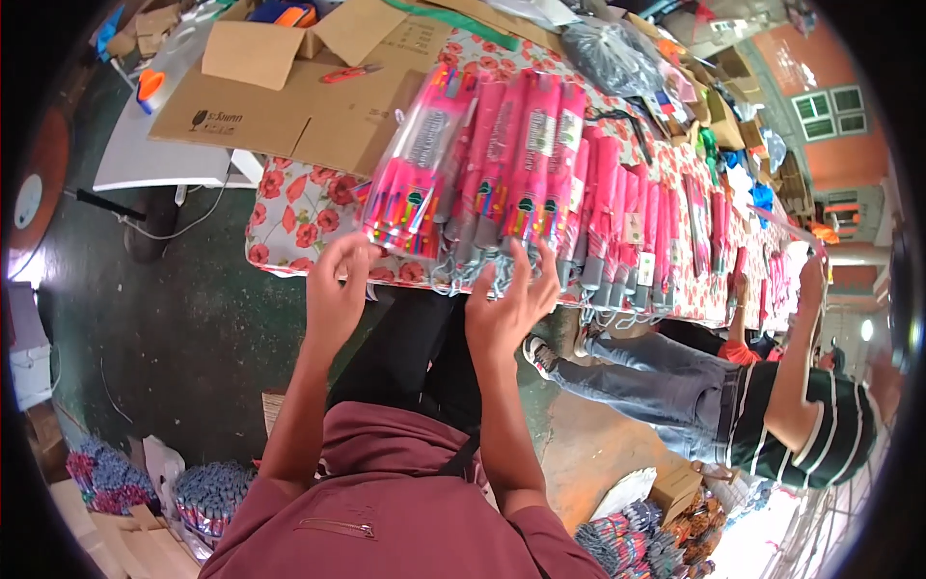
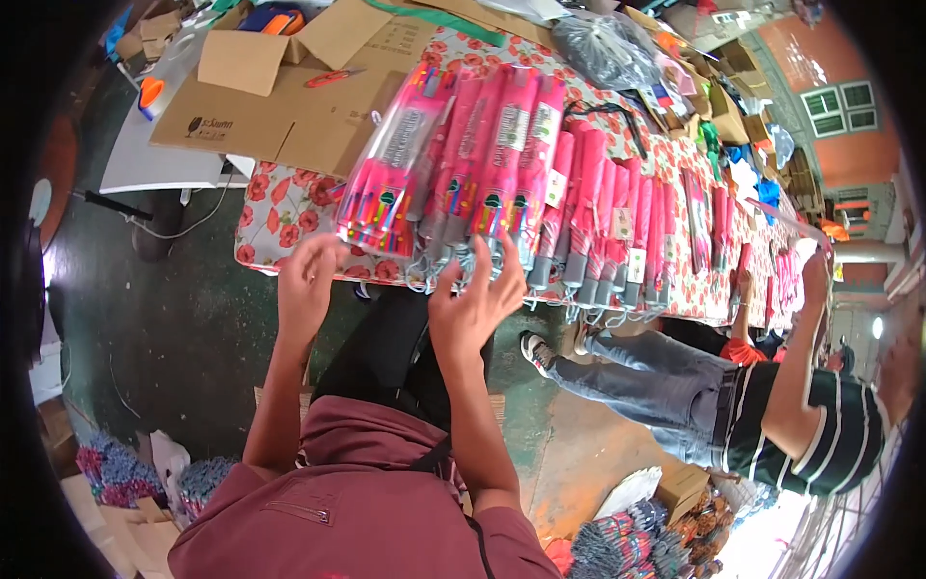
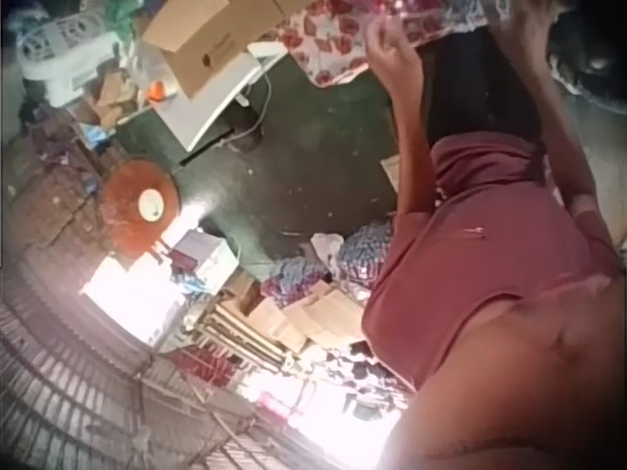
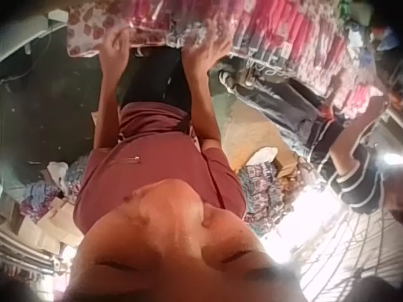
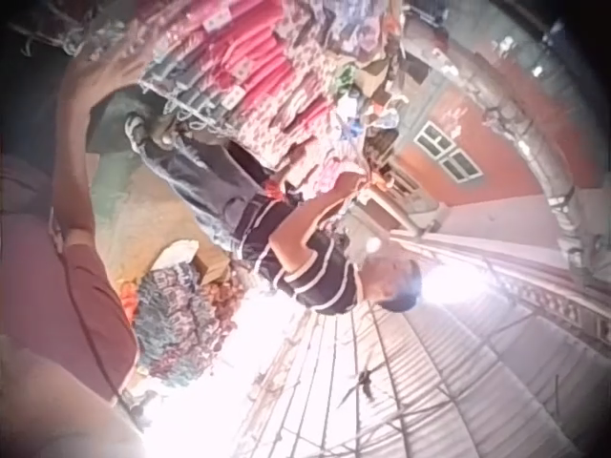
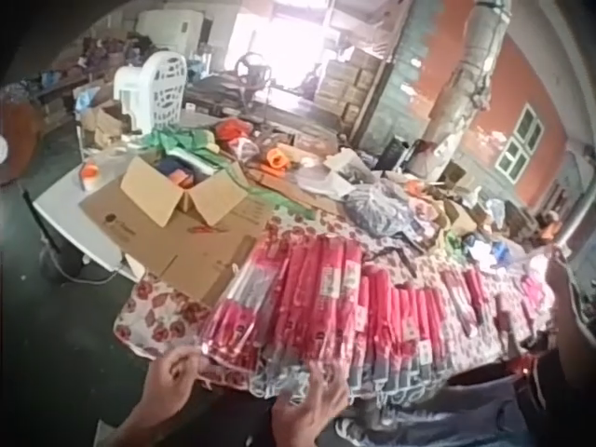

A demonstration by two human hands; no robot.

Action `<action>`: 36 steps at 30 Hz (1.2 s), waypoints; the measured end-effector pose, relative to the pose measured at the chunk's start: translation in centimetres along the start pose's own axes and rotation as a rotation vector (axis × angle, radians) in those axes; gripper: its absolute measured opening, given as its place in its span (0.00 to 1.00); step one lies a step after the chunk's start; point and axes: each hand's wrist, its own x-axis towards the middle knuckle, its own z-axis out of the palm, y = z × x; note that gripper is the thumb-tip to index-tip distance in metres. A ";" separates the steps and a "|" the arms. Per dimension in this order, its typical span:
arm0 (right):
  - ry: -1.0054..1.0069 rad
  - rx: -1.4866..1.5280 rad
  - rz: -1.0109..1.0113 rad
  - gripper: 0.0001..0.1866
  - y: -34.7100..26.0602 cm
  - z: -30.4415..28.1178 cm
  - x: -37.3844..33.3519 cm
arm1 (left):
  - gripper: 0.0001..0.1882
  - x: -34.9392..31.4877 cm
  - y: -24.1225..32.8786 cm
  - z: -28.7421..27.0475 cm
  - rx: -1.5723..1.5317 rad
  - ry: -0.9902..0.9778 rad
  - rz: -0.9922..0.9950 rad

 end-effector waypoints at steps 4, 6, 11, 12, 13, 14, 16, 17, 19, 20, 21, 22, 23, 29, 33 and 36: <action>-0.032 0.228 0.056 0.16 0.1 -0.8 -4.4 | 0.14 6.2 -1.2 -0.7 0.309 0.171 0.193; -0.195 0.334 0.068 0.14 0.7 -0.7 -7.2 | 0.14 8.8 -1.1 -0.1 0.612 0.115 0.090; -0.301 0.414 0.202 0.13 0.8 -1.7 -11.2 | 0.09 11.8 -1.9 1.0 0.825 -0.078 0.025; -0.296 0.414 0.208 0.13 0.6 -1.8 -11.4 | 0.09 12.0 -2.3 1.0 0.828 -0.084 0.029; -0.321 0.455 0.229 0.13 0.3 -1.8 -11.4 | 0.08 12.3 -2.8 0.9 0.894 -0.045 0.072; -0.347 0.496 0.251 0.13 0.2 -2.0 -11.3 | 0.08 12.4 -3.2 1.0 0.959 -0.006 0.116; -0.400 0.581 0.289 0.12 0.0 -2.3 -11.1 | 0.07 12.4 -4.0 1.0 1.087 0.080 0.205; -0.394 0.585 0.290 0.12 0.1 -2.4 -11.0 | 0.07 12.3 -3.8 1.3 1.090 0.080 0.211; -0.404 0.597 0.286 0.12 0.3 -2.5 -10.8 | 0.07 11.9 -3.4 1.9 1.029 0.136 0.288; -0.410 0.603 0.283 0.12 0.4 -2.6 -10.7 | 0.07 11.7 -3.3 2.2 0.997 0.163 0.325; -0.416 0.609 0.281 0.12 0.6 -2.7 -10.7 | 0.07 11.6 -3.1 2.4 0.965 0.190 0.362; -0.412 0.613 0.283 0.12 0.6 -2.8 -10.7 | 0.07 11.6 -3.1 2.5 0.968 0.189 0.367; -0.431 0.622 0.281 0.12 0.7 -2.9 -10.8 | 0.07 11.6 -3.3 2.6 0.951 0.188 0.365; -0.494 0.659 0.279 0.12 1.2 -3.5 -11.3 | 0.07 12.5 -3.4 2.7 0.888 0.160 0.312; -0.510 0.706 0.264 0.12 1.1 -3.6 -11.0 | 0.07 13.0 -2.7 2.9 0.877 0.143 0.231; -0.506 0.793 0.241 0.11 0.1 -3.4 -9.6 | 0.07 12.7 -2.1 2.9 0.866 0.118 0.148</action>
